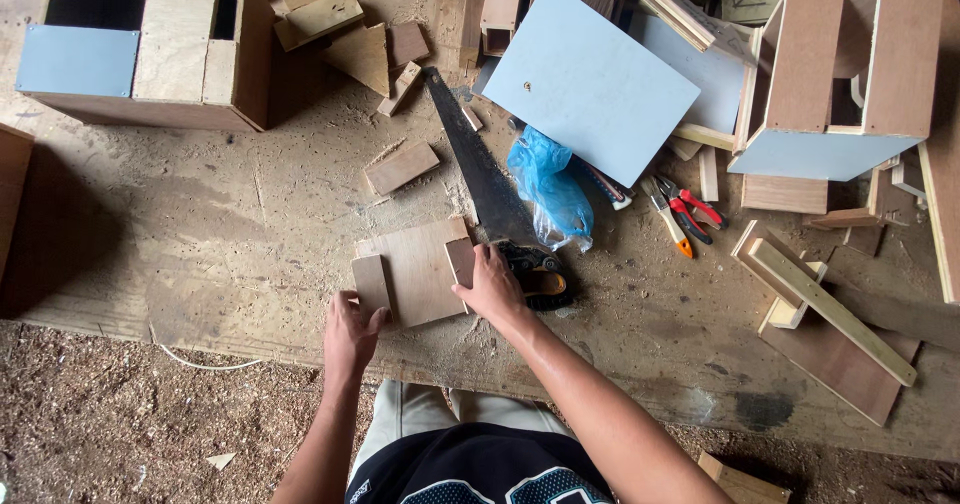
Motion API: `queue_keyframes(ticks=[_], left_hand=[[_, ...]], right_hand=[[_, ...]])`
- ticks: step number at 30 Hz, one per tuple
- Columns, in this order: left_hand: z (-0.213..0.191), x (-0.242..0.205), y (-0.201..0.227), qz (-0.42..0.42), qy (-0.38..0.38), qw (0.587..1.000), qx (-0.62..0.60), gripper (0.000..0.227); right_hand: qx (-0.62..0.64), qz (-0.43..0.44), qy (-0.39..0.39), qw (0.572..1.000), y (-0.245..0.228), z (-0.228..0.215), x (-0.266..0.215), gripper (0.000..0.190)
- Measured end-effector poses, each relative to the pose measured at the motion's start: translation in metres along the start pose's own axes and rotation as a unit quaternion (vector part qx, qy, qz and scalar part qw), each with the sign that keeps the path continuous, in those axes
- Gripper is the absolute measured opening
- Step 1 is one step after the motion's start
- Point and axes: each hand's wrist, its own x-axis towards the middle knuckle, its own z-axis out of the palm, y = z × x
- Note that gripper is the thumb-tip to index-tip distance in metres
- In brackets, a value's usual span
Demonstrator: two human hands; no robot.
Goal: The person cuts a small wooden board with a hand saw, then assembles a small wooden box by fitting four side pieces onto a base. The person retrieves a hammer from a plastic bag and uses it to tap the assembled box into shape.
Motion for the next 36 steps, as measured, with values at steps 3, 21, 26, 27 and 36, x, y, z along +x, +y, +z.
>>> queue_keyframes(ticks=[3, 21, 26, 27, 36], left_hand=[[0.003, -0.002, 0.003, 0.011, -0.007, 1.000, -0.002, 0.064], [0.004, 0.014, 0.009, 0.003, -0.036, 0.997, 0.074, 0.092], [0.003, 0.013, -0.001, 0.040, -0.031, 0.996, 0.071, 0.088], [0.002, 0.013, -0.001, 0.047, -0.029, 0.996, 0.075, 0.087], [-0.017, 0.023, 0.002, 0.031, -0.049, 0.995, 0.075, 0.073]], right_hand=[[-0.013, 0.001, -0.008, 1.000, 0.001, 0.000, 0.001, 0.102], [0.019, 0.073, 0.020, 0.997, -0.018, 0.010, -0.001, 0.106], [-0.012, 0.072, 0.025, 0.997, -0.025, 0.009, -0.006, 0.103], [-0.016, 0.074, 0.025, 0.997, -0.027, 0.007, -0.006, 0.103], [-0.043, 0.074, 0.047, 0.995, -0.037, 0.009, -0.008, 0.096]])
